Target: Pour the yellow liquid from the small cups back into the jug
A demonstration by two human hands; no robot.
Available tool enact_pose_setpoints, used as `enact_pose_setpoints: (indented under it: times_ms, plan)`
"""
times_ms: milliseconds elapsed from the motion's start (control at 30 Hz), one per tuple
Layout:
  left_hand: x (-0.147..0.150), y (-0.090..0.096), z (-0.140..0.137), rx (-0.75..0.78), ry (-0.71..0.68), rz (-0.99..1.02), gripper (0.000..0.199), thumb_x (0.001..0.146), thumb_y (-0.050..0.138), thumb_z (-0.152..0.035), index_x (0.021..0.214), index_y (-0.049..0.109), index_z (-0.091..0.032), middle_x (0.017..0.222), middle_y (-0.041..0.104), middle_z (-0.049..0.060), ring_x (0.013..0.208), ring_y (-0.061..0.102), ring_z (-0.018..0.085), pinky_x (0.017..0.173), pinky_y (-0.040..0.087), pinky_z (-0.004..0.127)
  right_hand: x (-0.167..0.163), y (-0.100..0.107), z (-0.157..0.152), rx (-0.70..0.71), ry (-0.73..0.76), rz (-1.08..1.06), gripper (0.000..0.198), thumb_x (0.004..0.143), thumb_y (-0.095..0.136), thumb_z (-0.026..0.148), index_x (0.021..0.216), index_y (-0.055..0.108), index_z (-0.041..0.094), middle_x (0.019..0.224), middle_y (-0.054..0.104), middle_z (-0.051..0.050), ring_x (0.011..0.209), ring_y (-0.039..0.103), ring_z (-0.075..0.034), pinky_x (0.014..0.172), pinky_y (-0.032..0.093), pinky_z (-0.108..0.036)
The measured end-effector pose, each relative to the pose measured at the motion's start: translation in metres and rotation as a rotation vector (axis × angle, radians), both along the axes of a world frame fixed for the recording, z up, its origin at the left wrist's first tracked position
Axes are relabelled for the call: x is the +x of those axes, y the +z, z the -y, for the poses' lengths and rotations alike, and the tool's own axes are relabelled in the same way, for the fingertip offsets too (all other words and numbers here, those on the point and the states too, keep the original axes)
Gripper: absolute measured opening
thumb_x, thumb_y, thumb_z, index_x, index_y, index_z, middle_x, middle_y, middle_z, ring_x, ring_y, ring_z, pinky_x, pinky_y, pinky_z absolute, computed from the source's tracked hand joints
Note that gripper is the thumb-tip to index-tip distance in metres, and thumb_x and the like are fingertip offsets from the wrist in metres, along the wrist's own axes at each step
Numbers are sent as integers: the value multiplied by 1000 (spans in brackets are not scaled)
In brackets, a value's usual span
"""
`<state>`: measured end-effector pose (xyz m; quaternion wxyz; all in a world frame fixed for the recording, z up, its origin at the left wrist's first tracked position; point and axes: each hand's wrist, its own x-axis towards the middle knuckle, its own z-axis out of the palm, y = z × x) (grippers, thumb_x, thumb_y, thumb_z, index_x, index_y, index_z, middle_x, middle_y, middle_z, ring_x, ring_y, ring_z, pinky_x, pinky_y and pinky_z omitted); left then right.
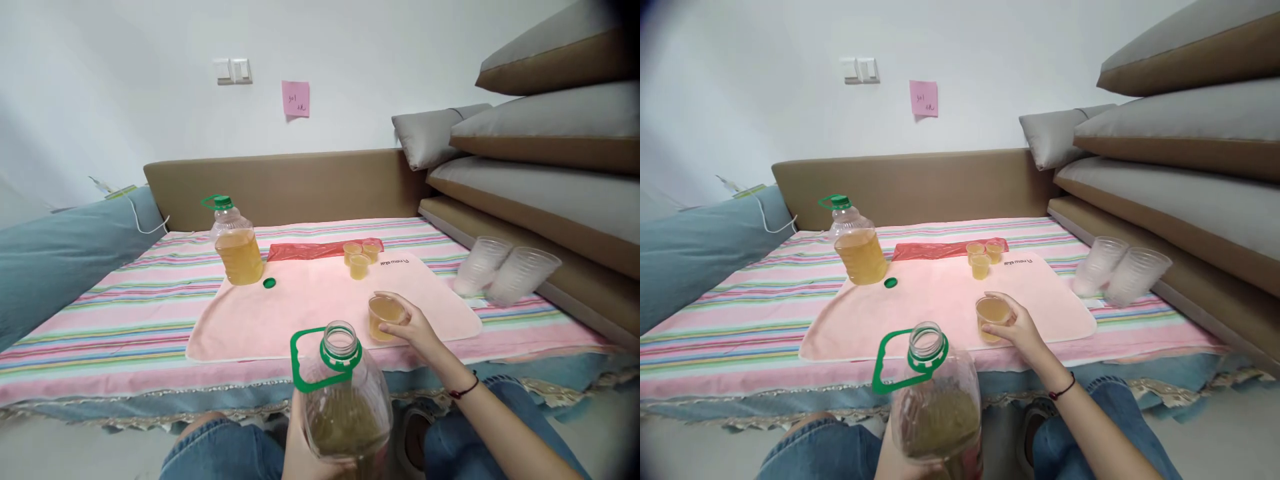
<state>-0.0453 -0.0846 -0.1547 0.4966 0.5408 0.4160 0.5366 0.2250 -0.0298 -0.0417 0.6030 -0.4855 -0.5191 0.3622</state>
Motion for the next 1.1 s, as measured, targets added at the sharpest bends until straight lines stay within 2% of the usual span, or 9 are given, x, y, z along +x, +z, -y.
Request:
enact_pose_setpoints:
  times_ms: [133, 367, 500, 667, 867, 1100]
  plan:
    - [10, -18, 20, -96, 48, -23, 110, 21, 94, -52, 120, 51, -27, 119, 67, 14, 117, 63, 43, 103, 50, 59, -3, 15, 26, -6, 3, -13, 74, 54, 93, 48, 116, 64, 20, 129, 62, -11, 119, 59, -29, 101, 51, -38]
    - [11, -28, 26, -119, 77, -106, 105, 20, 93, -34, 115, 48, -25, 116, 65, 13, 114, 64, 42, 103, 49, 60, -20, 27, 68, -52, 55, 17, 81, 53, 94, 55, 119, 63, 21, 124, 64, -11, 115, 61, -30, 96, 53, -37]
    - [11, -31, 30, -104, 82, -115, 105, 24, 93, -38, 117, 46, -24, 117, 65, 14, 114, 64, 40, 102, 50, 58, -29, 23, 83, -55, 74, 95, 79, 53, 95, 53, 119, 65, 20, 124, 64, -11, 115, 61, -30, 98, 52, -35]
    - [12, -31, 36, -98, 84, -100, 106, 26, 93, -49, 118, 45, -24, 119, 63, 15, 113, 64, 39, 98, 52, 55, -30, 20, 92, -61, 73, 161, 77, 56, 95, 50, 120, 65, 20, 120, 66, -11, 110, 63, -29, 92, 54, -33]
    - [14, -30, 39, -50, 66, -84, 104, 30, 91, -57, 118, 46, -25, 118, 63, 13, 110, 66, 37, 94, 55, 51, -25, 27, 98, -72, 47, 271, 80, 56, 93, 56, 122, 65, 20, 122, 65, -12, 116, 60, -31, 99, 52, -37]
    - [13, -31, 39, -40, 45, -59, 104, 32, 92, -58, 119, 45, -25, 120, 62, 14, 112, 65, 37, 95, 55, 50, -26, 34, 100, -32, 65, 322, 77, 59, 93, 49, 125, 65, 21, 124, 64, -10, 117, 60, -28, 102, 50, -35]
